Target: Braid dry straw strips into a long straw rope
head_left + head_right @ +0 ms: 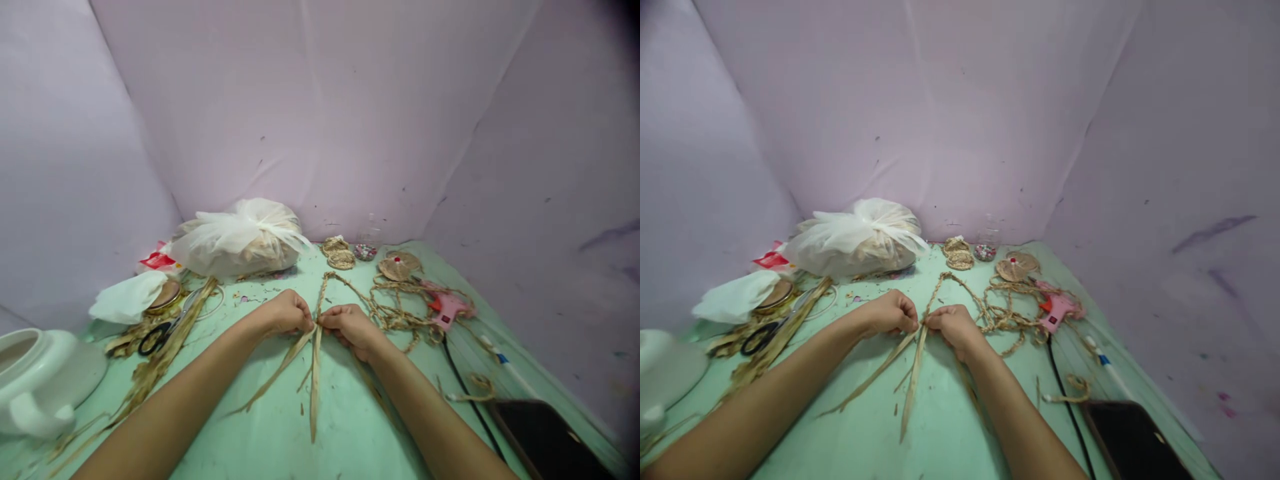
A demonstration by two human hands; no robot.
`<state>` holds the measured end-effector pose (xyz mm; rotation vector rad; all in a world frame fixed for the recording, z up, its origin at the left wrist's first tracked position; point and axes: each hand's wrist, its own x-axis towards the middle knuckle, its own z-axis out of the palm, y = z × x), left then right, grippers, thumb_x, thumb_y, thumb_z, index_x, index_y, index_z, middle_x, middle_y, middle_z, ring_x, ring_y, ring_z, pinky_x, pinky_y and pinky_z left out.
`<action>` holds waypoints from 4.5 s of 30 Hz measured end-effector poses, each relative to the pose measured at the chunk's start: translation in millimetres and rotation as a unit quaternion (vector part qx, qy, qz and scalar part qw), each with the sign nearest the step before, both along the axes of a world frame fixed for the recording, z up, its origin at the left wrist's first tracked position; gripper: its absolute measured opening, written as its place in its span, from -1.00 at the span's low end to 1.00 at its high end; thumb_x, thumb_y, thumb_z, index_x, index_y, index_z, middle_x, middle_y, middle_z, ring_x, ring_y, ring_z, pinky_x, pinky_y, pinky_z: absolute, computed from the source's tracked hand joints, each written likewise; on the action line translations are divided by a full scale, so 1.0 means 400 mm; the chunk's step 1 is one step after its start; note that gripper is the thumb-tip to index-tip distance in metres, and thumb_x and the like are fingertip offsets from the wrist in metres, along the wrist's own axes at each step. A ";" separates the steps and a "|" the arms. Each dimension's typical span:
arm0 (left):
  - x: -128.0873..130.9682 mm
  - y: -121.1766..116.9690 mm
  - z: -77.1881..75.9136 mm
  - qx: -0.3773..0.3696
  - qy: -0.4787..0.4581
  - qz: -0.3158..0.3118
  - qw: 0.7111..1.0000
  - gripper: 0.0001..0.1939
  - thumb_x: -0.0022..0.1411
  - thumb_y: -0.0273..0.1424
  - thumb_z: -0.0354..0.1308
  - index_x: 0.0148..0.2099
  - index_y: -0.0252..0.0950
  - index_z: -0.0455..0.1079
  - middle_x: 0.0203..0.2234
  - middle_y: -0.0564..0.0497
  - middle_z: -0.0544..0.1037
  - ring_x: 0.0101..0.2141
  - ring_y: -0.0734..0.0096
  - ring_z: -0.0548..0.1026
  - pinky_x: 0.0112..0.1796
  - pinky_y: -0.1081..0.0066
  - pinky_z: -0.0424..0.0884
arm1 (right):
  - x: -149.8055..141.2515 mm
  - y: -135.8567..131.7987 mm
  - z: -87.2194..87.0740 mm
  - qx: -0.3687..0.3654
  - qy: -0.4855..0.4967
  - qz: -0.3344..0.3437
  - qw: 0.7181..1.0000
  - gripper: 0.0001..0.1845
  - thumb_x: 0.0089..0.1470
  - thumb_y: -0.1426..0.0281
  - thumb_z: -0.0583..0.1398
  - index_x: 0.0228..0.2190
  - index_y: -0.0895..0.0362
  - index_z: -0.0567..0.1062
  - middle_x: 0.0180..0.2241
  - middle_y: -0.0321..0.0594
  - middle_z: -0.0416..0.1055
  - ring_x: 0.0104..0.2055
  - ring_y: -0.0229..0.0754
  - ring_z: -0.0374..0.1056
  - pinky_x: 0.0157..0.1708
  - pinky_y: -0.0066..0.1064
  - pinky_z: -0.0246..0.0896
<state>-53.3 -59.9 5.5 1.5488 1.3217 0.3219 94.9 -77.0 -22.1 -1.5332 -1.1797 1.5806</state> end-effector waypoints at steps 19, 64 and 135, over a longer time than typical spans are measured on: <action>0.041 0.009 -0.033 0.053 0.072 0.120 0.989 -0.89 -0.34 -0.53 0.04 -0.74 -0.33 0.14 -0.89 0.18 0.02 -0.76 0.63 -0.01 -0.72 0.53 -0.14 | 0.001 -0.001 -0.006 0.022 0.019 0.013 0.999 -0.93 -0.27 0.50 0.13 -0.68 0.25 0.39 -0.73 -0.31 0.33 -0.78 -0.48 -0.13 -0.77 -0.56 -0.34; 0.055 -0.029 -0.024 -0.133 -0.143 0.132 0.972 -0.97 -0.08 -0.57 0.04 -0.51 -0.39 0.24 -0.79 0.08 0.31 -0.78 0.58 0.24 -0.76 0.57 0.17 | 0.011 0.001 -0.005 0.003 0.073 0.001 0.997 -0.89 -0.24 0.49 0.12 -0.71 0.23 0.33 -0.85 -0.42 0.09 -0.80 -0.48 -0.18 -0.76 -0.54 -0.38; 0.058 -0.098 0.028 0.241 0.236 0.048 0.940 -0.92 -0.18 -0.49 0.06 -0.65 -0.31 0.28 -0.72 -0.01 0.28 -0.55 0.33 0.32 -0.52 0.46 0.10 | -0.037 -0.052 -0.007 0.022 0.073 -0.124 0.989 -0.92 -0.30 0.47 0.13 -0.71 0.22 0.34 -0.78 -0.37 0.21 -0.76 -0.48 -0.15 -0.72 -0.52 -0.30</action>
